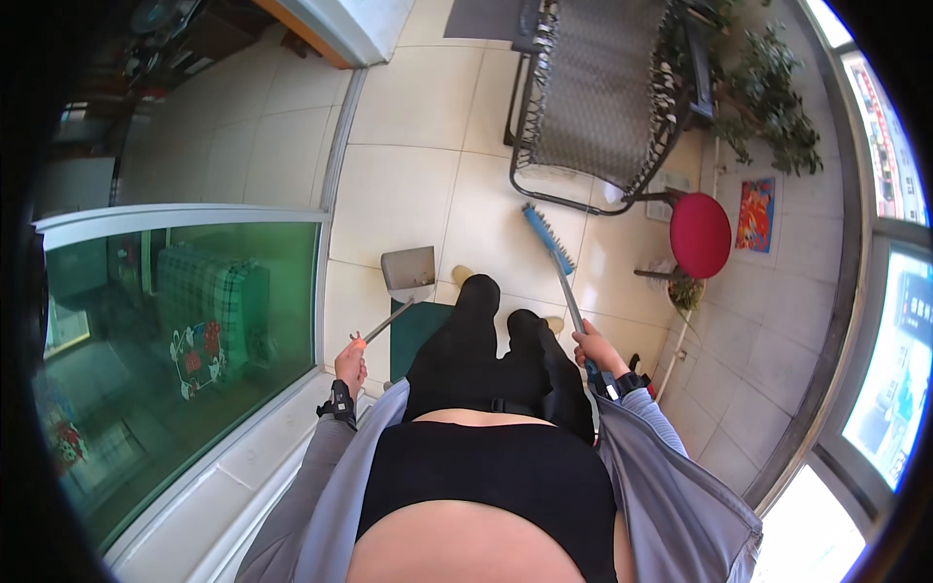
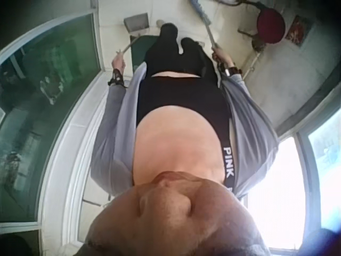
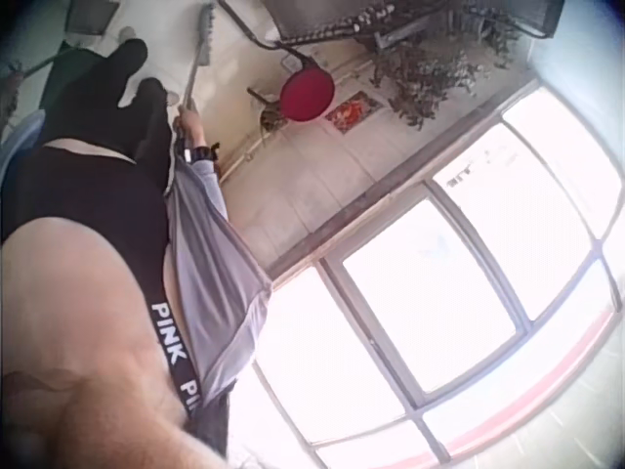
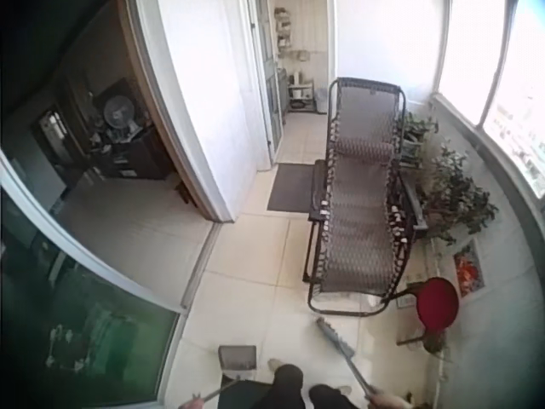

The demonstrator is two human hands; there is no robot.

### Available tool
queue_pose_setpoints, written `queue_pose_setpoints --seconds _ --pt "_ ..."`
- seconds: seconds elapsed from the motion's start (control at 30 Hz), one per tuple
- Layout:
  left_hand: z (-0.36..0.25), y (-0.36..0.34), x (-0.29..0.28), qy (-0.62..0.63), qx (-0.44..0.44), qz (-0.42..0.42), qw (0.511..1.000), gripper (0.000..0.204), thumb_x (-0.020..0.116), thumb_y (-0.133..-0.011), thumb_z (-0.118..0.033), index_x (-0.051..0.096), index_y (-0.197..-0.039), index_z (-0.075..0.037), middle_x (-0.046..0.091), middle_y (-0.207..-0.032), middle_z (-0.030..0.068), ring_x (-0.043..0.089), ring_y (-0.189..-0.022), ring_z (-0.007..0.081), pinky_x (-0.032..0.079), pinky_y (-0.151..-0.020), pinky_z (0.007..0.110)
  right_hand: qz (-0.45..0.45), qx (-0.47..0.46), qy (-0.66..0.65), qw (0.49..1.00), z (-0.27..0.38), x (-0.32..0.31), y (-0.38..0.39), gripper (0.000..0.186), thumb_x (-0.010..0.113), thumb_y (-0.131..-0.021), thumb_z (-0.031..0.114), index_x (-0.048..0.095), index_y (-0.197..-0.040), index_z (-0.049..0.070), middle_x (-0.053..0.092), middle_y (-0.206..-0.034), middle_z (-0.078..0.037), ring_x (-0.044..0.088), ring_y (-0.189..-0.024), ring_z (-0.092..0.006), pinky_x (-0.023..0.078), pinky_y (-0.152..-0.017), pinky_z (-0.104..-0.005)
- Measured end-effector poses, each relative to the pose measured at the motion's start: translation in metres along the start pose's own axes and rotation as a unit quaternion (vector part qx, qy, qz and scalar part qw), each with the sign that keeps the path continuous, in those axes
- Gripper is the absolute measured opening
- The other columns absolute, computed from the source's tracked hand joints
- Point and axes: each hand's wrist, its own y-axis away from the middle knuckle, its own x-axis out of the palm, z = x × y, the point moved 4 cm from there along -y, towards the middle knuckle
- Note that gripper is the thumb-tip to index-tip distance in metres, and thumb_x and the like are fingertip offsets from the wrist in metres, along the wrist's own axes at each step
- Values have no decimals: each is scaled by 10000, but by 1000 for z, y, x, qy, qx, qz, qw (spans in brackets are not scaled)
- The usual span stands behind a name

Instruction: Sweeping the floor of a house using a broom and dustpan.

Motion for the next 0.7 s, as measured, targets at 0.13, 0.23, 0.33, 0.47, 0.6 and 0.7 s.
queue_pose_setpoints --seconds 0.13,0.23,0.33,0.47,0.6,0.7 --pt "8 -42 -24 34 -23 -15 999 242 548 -780 -171 558 -1011 -98 377 -441 -38 326 -304 49 255 -269 193 30 -35 186 981 62 81 -11 552 416 -847 133 136 -1322 154 334 -505 0 334 -374 -82 327 -350 -229" --pt "17 -72 -38 32 -38 -9 999 186 525 -778 -133 580 -949 -86 384 -442 -29 340 -302 63 264 -271 211 15 -134 368 920 116 151 -31 544 446 -810 134 208 -1297 84 458 -549 -65 426 -379 -136 364 -364 -276" --pt "23 -98 -47 47 -59 -3 997 184 509 -775 -120 579 -941 -86 383 -438 -24 349 -303 69 269 -272 215 15 -200 489 849 163 227 -58 553 463 -776 142 243 -1274 47 514 -592 -102 489 -415 -164 404 -400 -297" --pt "20 -123 -49 33 -65 28 997 198 494 -778 -138 571 -953 -85 377 -430 -17 353 -304 79 286 -278 231 5 -207 575 792 199 317 -101 546 438 -763 140 236 -1258 28 554 -622 -149 547 -480 -229 440 -447 -334" --pt "15 -132 -52 14 -53 11 998 199 486 -783 -164 577 -947 -99 392 -430 -8 379 -308 89 302 -283 240 10 -182 670 720 185 379 -137 607 396 -725 109 156 -1263 -35 581 -751 -243 592 -675 -330 467 -593 -387" --pt "15 -128 -52 -79 -71 -5 994 197 466 -783 -168 577 -940 -129 415 -432 6 420 -320 102 326 -293 246 36 -125 747 652 141 388 -141 675 415 -697 96 102 -1273 -63 554 -872 -289 562 -835 -371 448 -710 -393"
